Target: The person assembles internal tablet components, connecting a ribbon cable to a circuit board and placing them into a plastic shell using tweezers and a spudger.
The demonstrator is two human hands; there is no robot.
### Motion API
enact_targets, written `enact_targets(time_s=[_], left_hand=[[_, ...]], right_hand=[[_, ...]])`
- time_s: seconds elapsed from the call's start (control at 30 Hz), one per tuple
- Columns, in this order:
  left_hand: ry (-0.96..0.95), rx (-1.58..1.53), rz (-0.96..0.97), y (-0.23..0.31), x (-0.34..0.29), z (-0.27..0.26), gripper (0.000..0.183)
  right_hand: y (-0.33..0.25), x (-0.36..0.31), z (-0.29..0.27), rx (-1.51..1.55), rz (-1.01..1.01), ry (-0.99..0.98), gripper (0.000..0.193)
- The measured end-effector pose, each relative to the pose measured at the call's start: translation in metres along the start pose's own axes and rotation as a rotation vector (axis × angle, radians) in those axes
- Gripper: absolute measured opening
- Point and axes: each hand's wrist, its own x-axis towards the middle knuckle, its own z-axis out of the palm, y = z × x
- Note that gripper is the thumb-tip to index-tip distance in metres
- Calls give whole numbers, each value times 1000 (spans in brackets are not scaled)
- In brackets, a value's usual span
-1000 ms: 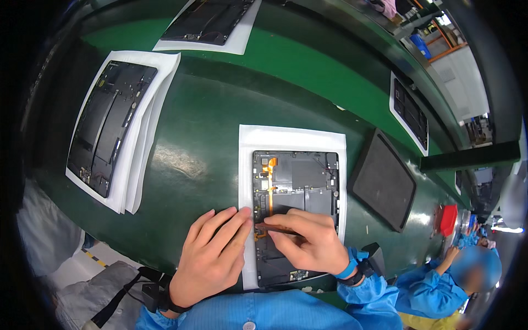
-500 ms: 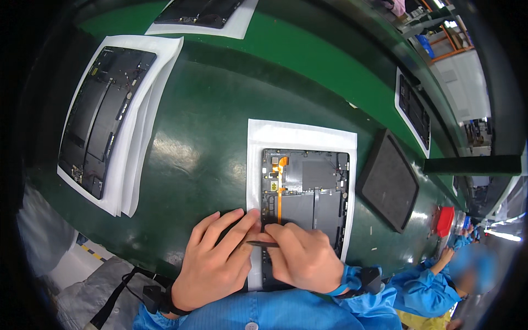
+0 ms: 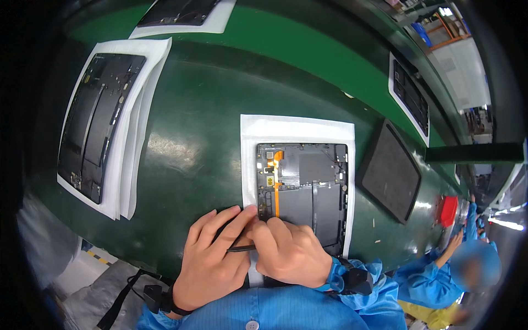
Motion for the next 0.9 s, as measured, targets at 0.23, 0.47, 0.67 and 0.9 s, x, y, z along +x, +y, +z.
enact_targets(time_s=[0.23, 0.47, 0.67, 0.9], left_hand=[[-35, 1, 24, 7, 6, -4, 25], [-86, 71, -27, 15, 3, -9, 49], [2, 74, 23, 13, 9, -5, 44], [-74, 116, 134, 9, 30, -10, 47]], right_hand=[[0, -3, 4, 73, 33, 24, 28], [81, -31, -76, 345, 659, 572, 12], [155, -81, -97, -96, 937, 591, 31], [35, -68, -52, 1217, 934, 617, 69]])
